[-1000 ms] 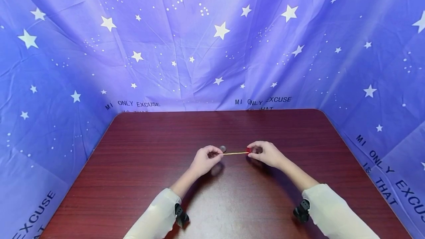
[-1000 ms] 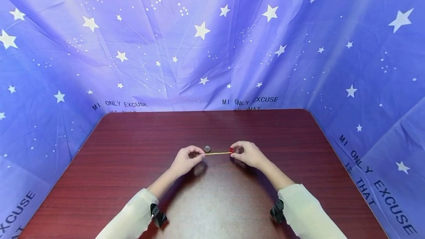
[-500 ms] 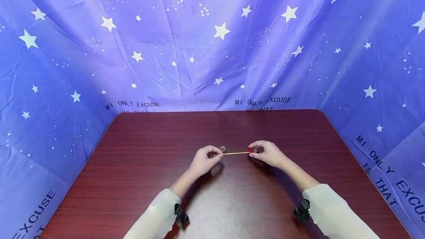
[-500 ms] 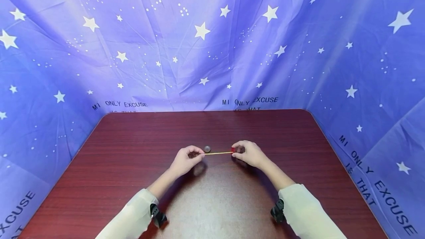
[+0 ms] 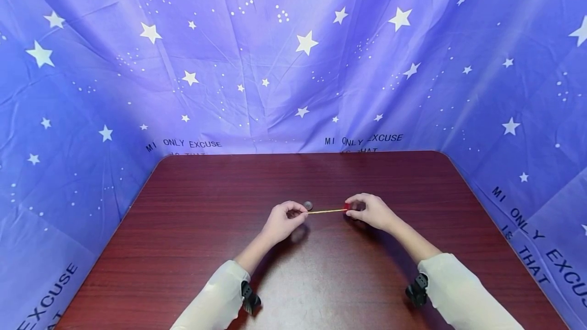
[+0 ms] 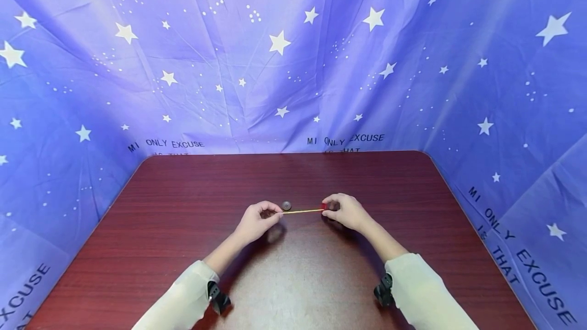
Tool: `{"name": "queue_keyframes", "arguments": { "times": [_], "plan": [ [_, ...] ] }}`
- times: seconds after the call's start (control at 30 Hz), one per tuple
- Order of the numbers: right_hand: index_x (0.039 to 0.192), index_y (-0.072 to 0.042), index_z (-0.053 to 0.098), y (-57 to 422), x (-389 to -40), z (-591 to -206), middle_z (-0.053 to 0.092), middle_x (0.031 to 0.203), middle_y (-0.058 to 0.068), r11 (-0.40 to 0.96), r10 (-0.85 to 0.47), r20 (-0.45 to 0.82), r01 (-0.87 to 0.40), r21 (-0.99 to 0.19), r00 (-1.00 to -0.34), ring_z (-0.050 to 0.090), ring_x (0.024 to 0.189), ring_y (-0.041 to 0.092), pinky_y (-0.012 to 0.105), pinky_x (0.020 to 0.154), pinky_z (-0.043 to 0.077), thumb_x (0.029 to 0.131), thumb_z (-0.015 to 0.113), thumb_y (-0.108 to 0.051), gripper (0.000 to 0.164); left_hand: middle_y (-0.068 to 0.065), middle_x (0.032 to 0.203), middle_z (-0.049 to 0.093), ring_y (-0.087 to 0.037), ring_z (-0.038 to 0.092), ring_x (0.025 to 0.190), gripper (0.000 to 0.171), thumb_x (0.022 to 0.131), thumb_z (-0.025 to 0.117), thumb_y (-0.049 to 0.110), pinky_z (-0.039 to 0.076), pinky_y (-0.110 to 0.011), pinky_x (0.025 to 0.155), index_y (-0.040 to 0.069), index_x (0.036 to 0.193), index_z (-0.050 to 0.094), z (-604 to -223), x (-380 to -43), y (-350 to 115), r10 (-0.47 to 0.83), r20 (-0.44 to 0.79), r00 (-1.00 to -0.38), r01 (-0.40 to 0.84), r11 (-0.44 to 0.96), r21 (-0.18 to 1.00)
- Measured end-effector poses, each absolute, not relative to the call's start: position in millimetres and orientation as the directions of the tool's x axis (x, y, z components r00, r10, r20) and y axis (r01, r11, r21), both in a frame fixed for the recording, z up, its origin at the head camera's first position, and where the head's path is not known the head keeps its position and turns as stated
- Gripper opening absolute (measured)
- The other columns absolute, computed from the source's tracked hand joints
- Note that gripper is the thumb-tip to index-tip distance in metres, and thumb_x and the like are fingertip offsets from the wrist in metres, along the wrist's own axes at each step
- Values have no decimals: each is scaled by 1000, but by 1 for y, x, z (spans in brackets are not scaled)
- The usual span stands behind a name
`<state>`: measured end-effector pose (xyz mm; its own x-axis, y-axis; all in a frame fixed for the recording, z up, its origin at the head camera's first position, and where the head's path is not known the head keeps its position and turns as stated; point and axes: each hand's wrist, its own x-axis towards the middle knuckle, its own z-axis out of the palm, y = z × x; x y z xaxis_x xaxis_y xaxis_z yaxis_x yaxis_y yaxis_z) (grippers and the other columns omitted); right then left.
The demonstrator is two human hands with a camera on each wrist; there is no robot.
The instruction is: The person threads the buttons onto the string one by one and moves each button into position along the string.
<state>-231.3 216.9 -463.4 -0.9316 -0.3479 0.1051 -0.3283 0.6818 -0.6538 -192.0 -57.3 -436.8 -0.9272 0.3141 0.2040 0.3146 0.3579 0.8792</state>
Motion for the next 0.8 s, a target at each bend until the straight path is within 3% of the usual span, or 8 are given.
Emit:
{"name": "queue_keyframes", "arguments": {
  "times": [0.8],
  "plan": [
    [101, -4, 67, 217, -232, -465, 63, 79, 0, 708, -342, 87, -317, -631, -936, 53, 72, 10, 23, 66, 42, 79, 73, -16, 26, -18, 80, 66, -16, 55, 68, 7, 84, 64, 0, 45, -15, 61, -5, 88, 66, -441, -193, -59, 312, 187, -932, 296, 349, 889]
  ]
}}
